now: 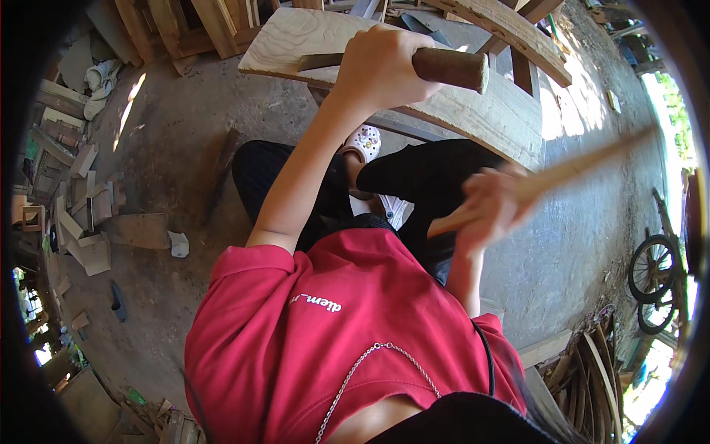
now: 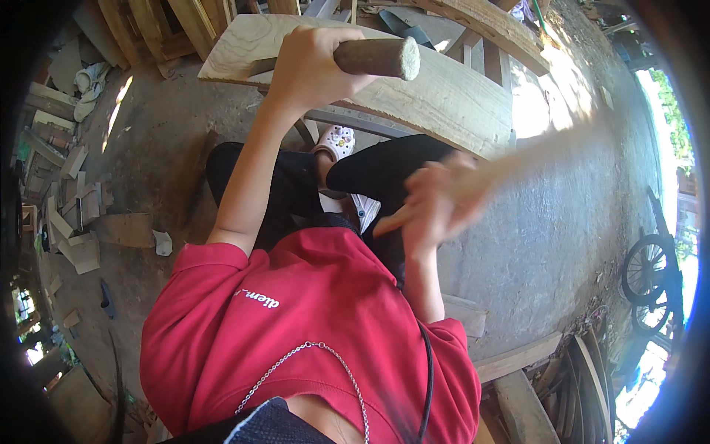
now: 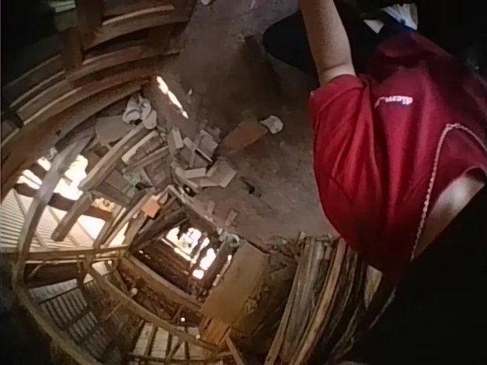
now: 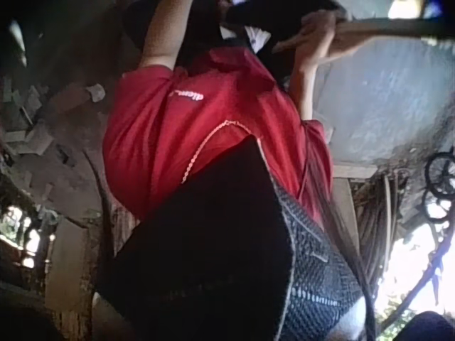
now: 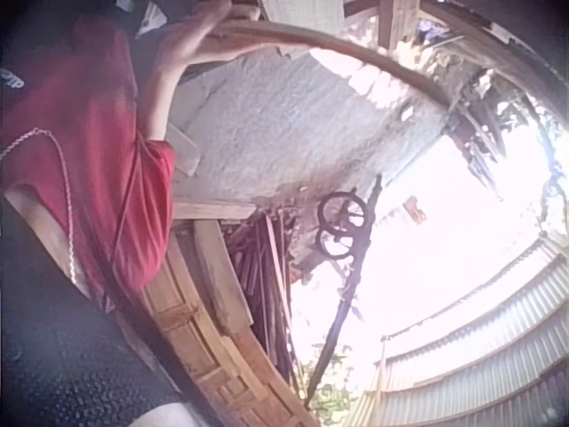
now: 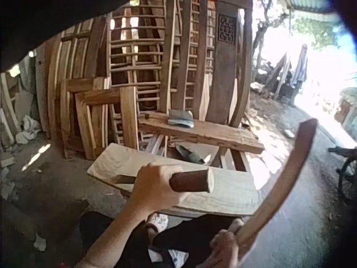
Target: Chiseling and sanding a piece of wood in a workshop.
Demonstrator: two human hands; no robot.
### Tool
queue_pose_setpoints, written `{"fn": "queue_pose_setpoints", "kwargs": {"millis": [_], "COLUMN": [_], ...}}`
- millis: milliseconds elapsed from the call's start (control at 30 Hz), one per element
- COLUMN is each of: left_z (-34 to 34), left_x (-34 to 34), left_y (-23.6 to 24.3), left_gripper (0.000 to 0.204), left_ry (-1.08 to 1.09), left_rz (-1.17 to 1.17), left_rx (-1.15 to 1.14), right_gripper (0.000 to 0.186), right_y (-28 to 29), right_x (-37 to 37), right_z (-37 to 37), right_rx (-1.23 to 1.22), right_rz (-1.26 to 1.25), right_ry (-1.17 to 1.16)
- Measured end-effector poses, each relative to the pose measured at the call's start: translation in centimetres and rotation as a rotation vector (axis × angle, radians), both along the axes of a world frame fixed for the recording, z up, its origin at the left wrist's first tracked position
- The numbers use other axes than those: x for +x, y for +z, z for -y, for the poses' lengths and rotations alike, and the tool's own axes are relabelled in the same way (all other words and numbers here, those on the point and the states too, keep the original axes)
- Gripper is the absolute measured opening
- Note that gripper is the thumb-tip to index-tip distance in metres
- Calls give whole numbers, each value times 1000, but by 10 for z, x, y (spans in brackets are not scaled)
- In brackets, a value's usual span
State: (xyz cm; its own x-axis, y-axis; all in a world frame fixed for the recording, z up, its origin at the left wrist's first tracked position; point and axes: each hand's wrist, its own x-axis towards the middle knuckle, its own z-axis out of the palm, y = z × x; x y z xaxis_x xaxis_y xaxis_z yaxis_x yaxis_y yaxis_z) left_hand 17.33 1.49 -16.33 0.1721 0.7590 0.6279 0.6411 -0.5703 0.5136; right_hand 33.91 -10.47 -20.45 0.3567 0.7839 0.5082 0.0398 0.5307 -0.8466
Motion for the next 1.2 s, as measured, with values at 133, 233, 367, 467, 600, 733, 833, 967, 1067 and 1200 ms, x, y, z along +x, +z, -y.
{"fn": "queue_pose_setpoints", "kwargs": {"millis": [133, 233, 367, 467, 600, 733, 833, 967, 1067, 1200], "left_z": [0, 0, -3, -8, -12, -18, -17, -16, -20, -17], "left_x": [-17, -17, -16, -26, -43, -43, -61, -67, -67, -82], "left_y": [-1, -2, 0, -4, -4, -1, -6, -1, -4, 7], "left_gripper": [26, 25, 26, 26, 27, 29, 30, 28, 27, 29], "left_ry": [92, 36, 10, 50, 72, 61, 97, 63, 40, 166], "left_rz": [-109, -40, -78, -86, -76, -123, -164, -74, -74, -163], "left_rx": [-84, -65, -23, -9, 42, 50, 54, 78, 110, -133], "right_gripper": [75, 32, 47, 73, 52, 74, 84, 66, 60, 80], "right_y": [8, 19, -11, 1, 15, -48, -5, 16, -5, -4], "right_x": [-11, -9, -20, -25, -35, -23, -42, -48, -40, -37], "right_z": [3, 2, -2, -1, 0, -5, -5, -5, -6, -8], "right_rx": [-300, -51, -104, -170, 28, -120, -133, 7, -127, -154], "right_rz": [350, -101, -96, 284, -294, 176, 509, -153, 116, 492], "right_ry": [161, -48, 139, 168, -34, 66, 230, -24, 193, 312]}}
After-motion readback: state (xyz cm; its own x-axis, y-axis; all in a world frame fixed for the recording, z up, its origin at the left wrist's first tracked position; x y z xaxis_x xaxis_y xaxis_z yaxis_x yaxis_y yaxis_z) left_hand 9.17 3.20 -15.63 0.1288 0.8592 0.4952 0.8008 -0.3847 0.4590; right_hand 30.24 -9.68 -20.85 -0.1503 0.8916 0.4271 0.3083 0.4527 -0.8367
